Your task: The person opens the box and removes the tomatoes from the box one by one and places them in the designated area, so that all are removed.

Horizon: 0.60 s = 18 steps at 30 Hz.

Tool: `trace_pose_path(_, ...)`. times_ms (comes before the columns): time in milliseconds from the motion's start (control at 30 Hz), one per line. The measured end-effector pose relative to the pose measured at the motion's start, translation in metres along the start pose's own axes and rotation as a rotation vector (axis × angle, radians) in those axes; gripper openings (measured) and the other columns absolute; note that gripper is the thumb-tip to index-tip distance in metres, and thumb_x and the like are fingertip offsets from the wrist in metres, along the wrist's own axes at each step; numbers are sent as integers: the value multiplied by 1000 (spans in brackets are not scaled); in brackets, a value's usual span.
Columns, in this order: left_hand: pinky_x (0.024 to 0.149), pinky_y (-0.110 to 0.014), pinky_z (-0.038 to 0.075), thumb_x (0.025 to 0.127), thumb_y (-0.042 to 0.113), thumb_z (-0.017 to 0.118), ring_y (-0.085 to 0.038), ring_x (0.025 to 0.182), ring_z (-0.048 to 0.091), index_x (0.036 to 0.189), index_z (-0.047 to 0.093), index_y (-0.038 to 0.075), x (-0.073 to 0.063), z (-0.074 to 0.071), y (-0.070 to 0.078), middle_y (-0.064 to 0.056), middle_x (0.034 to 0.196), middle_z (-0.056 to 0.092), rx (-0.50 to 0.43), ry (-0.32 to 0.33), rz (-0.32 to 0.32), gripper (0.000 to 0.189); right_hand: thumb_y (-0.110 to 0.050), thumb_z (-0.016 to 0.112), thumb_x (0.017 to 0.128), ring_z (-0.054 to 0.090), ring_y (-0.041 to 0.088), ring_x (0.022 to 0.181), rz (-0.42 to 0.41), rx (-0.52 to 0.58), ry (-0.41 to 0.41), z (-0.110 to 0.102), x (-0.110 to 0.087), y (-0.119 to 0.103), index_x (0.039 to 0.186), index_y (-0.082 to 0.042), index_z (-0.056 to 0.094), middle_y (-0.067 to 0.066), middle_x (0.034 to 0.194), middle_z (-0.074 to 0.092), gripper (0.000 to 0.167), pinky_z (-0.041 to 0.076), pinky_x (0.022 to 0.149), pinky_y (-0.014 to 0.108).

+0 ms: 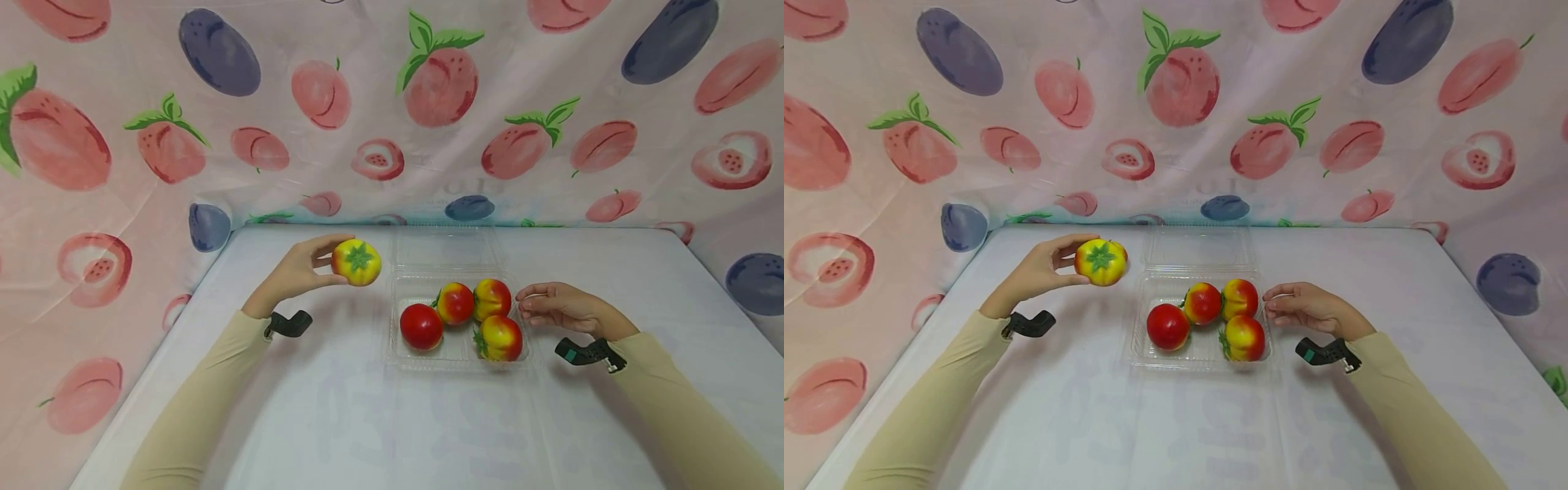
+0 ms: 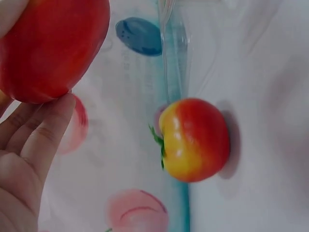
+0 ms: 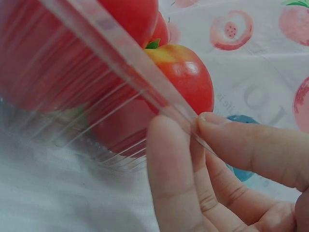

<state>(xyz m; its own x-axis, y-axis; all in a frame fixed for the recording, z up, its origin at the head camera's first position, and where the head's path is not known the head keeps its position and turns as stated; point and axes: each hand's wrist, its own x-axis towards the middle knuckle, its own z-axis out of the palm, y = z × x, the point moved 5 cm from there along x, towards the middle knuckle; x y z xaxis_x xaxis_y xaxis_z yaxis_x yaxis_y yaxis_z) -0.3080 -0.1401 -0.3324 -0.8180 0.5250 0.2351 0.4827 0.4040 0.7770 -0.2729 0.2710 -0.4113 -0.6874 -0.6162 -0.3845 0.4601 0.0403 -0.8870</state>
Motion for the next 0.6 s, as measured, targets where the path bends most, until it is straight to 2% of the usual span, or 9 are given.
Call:
trace_pose_path(133, 100, -39, 46, 74, 12, 79, -27, 127, 50, 135, 49, 7, -3, -7, -5, -10, 136, 52, -8, 26, -7, 68, -7, 46, 98, 66, 10, 83, 6, -4, 7, 0, 0, 0, 101, -13, 62, -1, 91, 69, 17, 56, 79, 20)
trace_pose_path(400, 102, -43, 44, 75, 18, 78, -29, 129, 48, 137, 47, 11, -9, -20, -23, -9, 138, 50, 7, 75, -68, 70, -6, 46, 98, 66, 10, 83, 4, 3, 14, -1, 0, 1, 100, -13, 62, -1, 91, 70, 17, 56, 79, 21)
trace_pose_path(600, 103, -45, 42, 77, 16, 77, -31, 130, 47, 137, 47, 11, -13, -29, -35, -11, 138, 49, -20, 119, -97, 67, -7, 47, 97, 66, 11, 83, 3, 8, 5, -1, 0, 1, 101, -12, 62, 0, 91, 70, 16, 56, 79, 21)
